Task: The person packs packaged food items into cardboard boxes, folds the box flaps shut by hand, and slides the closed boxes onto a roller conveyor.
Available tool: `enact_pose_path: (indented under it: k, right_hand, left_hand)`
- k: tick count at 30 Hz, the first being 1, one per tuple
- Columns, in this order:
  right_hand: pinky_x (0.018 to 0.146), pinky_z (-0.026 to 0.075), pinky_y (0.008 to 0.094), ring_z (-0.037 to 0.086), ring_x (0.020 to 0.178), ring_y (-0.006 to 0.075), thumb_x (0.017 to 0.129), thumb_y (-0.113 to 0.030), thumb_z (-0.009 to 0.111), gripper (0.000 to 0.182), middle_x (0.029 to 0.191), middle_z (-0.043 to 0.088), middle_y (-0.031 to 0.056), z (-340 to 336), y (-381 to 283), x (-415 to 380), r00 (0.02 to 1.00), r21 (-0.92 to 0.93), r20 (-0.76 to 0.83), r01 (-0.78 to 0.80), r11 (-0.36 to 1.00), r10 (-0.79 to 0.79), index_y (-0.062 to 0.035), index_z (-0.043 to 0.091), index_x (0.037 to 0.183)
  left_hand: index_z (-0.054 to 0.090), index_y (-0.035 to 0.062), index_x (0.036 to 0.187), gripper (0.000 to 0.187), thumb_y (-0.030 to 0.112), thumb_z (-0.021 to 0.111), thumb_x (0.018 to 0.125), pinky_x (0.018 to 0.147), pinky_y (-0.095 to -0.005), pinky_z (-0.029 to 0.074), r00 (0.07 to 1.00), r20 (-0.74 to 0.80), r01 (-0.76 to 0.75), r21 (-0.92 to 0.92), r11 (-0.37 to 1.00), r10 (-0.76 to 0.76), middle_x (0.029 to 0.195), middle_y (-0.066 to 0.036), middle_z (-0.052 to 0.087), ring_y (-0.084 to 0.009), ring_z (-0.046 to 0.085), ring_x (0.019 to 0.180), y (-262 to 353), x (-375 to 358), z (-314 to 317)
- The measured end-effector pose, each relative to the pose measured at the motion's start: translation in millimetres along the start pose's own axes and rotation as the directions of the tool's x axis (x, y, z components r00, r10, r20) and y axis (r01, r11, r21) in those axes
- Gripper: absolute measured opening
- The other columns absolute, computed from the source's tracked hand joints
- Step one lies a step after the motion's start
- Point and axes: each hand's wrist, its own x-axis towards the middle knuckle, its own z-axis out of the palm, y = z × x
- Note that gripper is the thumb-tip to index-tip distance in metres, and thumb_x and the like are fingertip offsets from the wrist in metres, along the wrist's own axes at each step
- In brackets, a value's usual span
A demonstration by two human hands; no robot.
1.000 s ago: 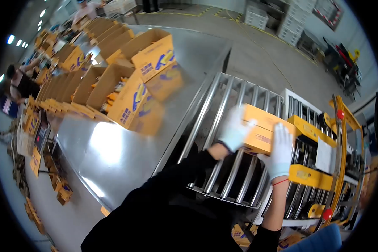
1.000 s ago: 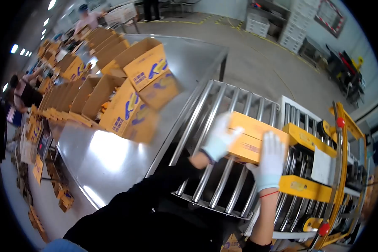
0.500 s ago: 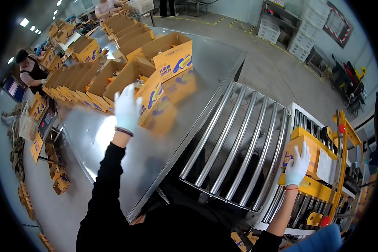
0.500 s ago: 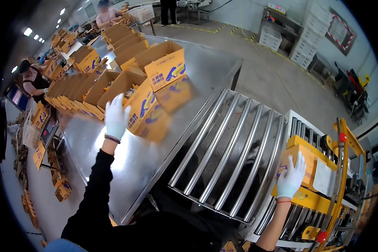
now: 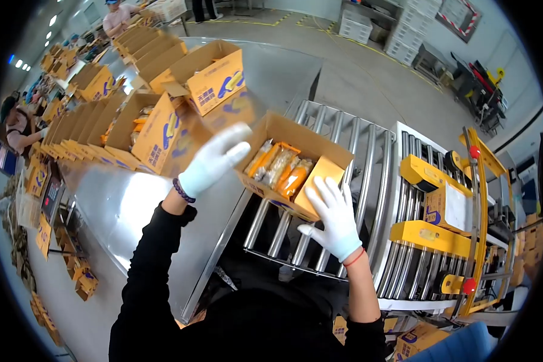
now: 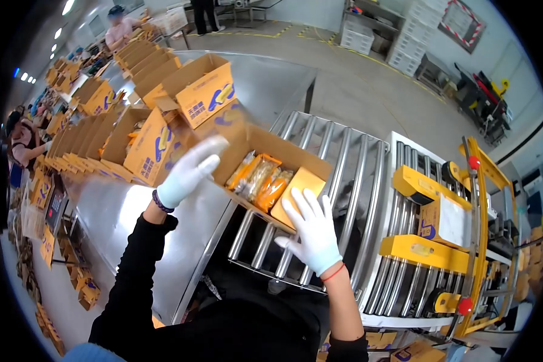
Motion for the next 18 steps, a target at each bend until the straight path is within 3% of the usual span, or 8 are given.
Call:
enact_pose_path:
  k: [2,5,8,12,13,14,16,18]
  right_hand:
    - [0.126,0.014,0.0603,0.053,0.135,0.0337,0.084,-0.027,0.079,0.047,0.135,0.065,0.0150,3,18,-1,0.998,0.150,-0.049,0.056,0.987,-0.049,-0.0078,0.071,0.126]
    - [0.127,-0.007,0.0544,0.056,0.132,0.0256,0.098,-0.030,0.062,0.034,0.127,0.070,0.0116,1,40,-11,0.983,0.550,0.055,-0.178,0.816,0.177,-0.0033,0.076,0.114]
    - [0.126,0.023,0.0447,0.053,0.135,0.0290,0.093,-0.020,0.072,0.041,0.134,0.064,0.0172,-7,38,-5,0.907,0.642,-0.027,-0.306,0.703,0.420,-0.0012,0.067,0.130]
    - [0.120,0.032,0.0488,0.038,0.143,0.0436,0.067,-0.016,0.091,0.104,0.155,0.041,0.0239,-41,34,20,0.914,-0.047,-0.332,-0.262,0.964,0.233,-0.0006,0.039,0.154]
    - [0.120,0.032,0.0494,0.036,0.144,0.0444,0.065,-0.017,0.093,0.110,0.156,0.038,0.0254,-50,31,27,0.905,-0.175,-0.331,-0.336,0.925,0.267,0.0007,0.034,0.156]
    - [0.120,0.032,0.0504,0.037,0.143,0.0455,0.066,-0.018,0.092,0.108,0.154,0.040,0.0268,-43,33,29,0.861,-0.127,-0.380,-0.411,0.903,0.339,0.0020,0.034,0.156]
    - [0.119,0.033,0.0515,0.039,0.141,0.0465,0.069,-0.021,0.090,0.105,0.151,0.041,0.0284,-14,25,12,0.828,0.068,-0.415,-0.386,0.920,0.378,0.0036,0.035,0.155]
    - [0.118,0.033,0.0533,0.041,0.139,0.0479,0.071,-0.027,0.089,0.100,0.147,0.043,0.0282,-7,4,-9,0.884,0.025,-0.332,-0.341,0.940,0.330,0.0056,0.040,0.151]
  left_hand:
    - [0.071,0.0050,0.125,0.036,0.032,0.059,0.105,0.111,-0.0371,0.044,0.899,0.437,-0.030,0.095,0.995,-0.015,0.136,-0.014,0.066,-0.0284,0.061,0.128,4,7,13]
    - [0.075,0.0070,0.106,0.032,0.036,0.064,0.100,0.102,-0.0393,0.049,0.878,0.479,-0.159,0.302,0.940,-0.005,0.117,-0.011,0.071,-0.0311,0.064,0.110,20,42,44]
    - [0.071,0.0082,0.099,0.031,0.039,0.073,0.091,0.100,-0.0417,0.048,0.925,0.367,-0.259,0.419,0.870,0.099,0.113,-0.011,0.067,-0.0327,0.061,0.107,1,59,84]
    - [0.063,0.0090,0.103,0.046,0.037,0.087,0.076,0.102,-0.0456,0.045,0.930,-0.060,-0.286,0.506,0.814,0.364,0.121,-0.015,0.059,-0.0355,0.055,0.113,-36,57,127]
    - [0.059,0.0047,0.122,0.064,0.037,0.090,0.076,0.108,-0.0445,0.044,0.996,-0.089,0.015,0.421,0.907,0.025,0.126,-0.017,0.057,-0.0356,0.055,0.122,-14,54,122]
    - [0.059,0.0047,0.122,0.064,0.037,0.090,0.076,0.108,-0.0445,0.044,0.995,-0.097,0.028,0.430,0.903,0.015,0.126,-0.017,0.057,-0.0356,0.055,0.122,-19,50,125]
    - [0.052,0.0009,0.137,0.072,0.036,0.086,0.084,0.115,-0.0441,0.041,0.960,-0.203,0.170,-0.133,0.976,-0.194,0.136,-0.016,0.055,-0.0326,0.051,0.134,-47,44,133]
    - [0.046,-0.0076,0.142,0.071,0.027,0.082,0.091,0.095,-0.0349,0.058,0.948,0.093,0.278,-0.707,0.650,-0.304,0.130,-0.019,0.063,-0.0216,0.066,0.115,-67,42,136]
